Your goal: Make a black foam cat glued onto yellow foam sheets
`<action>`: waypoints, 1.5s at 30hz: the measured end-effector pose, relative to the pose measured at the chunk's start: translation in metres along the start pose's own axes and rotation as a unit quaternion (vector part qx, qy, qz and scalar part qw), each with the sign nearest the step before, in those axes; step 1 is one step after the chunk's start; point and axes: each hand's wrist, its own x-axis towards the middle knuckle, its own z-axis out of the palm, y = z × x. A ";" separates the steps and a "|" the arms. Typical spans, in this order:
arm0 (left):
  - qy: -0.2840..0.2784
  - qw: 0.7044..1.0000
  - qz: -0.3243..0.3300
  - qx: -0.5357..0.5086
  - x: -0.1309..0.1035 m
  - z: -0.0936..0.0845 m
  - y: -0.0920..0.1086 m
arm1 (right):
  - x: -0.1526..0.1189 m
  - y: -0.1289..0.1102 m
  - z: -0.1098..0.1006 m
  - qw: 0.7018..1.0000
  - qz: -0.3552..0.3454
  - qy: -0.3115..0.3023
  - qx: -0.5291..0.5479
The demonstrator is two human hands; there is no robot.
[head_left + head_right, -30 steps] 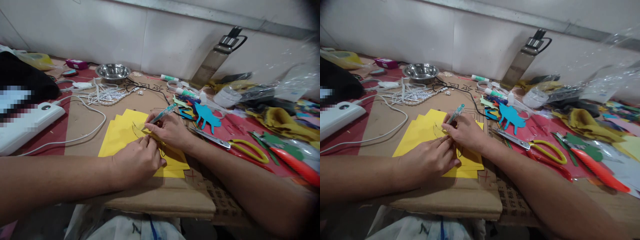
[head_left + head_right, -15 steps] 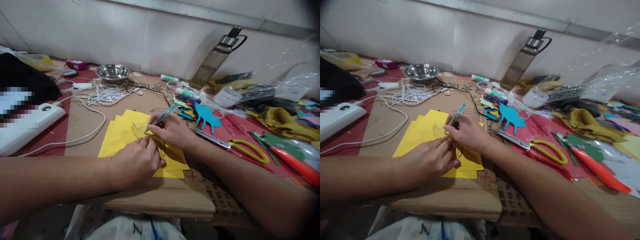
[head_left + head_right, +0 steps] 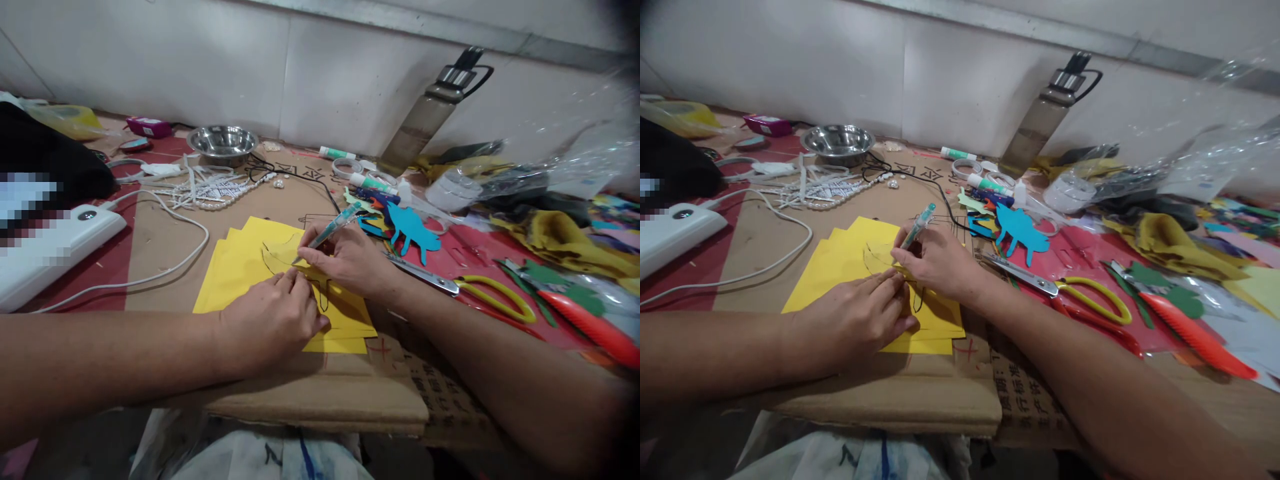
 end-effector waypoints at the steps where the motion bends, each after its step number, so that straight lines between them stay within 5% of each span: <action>1: 0.003 1.000 -0.001 0.001 0.000 0.000 0.000 | 0.000 0.000 0.000 1.000 -0.001 0.001 -0.003; 21: 0.013 1.000 -0.016 -0.009 0.001 -0.004 -0.001 | -0.004 0.008 -0.005 1.000 0.005 0.009 -0.018; 30: -0.056 0.995 -0.060 -0.062 0.004 -0.006 -0.001 | -0.006 0.009 -0.007 0.999 0.020 0.012 -0.024; 45: -0.043 0.997 -0.048 -0.052 0.002 -0.005 -0.001 | -0.011 0.009 -0.015 0.999 0.019 0.014 -0.036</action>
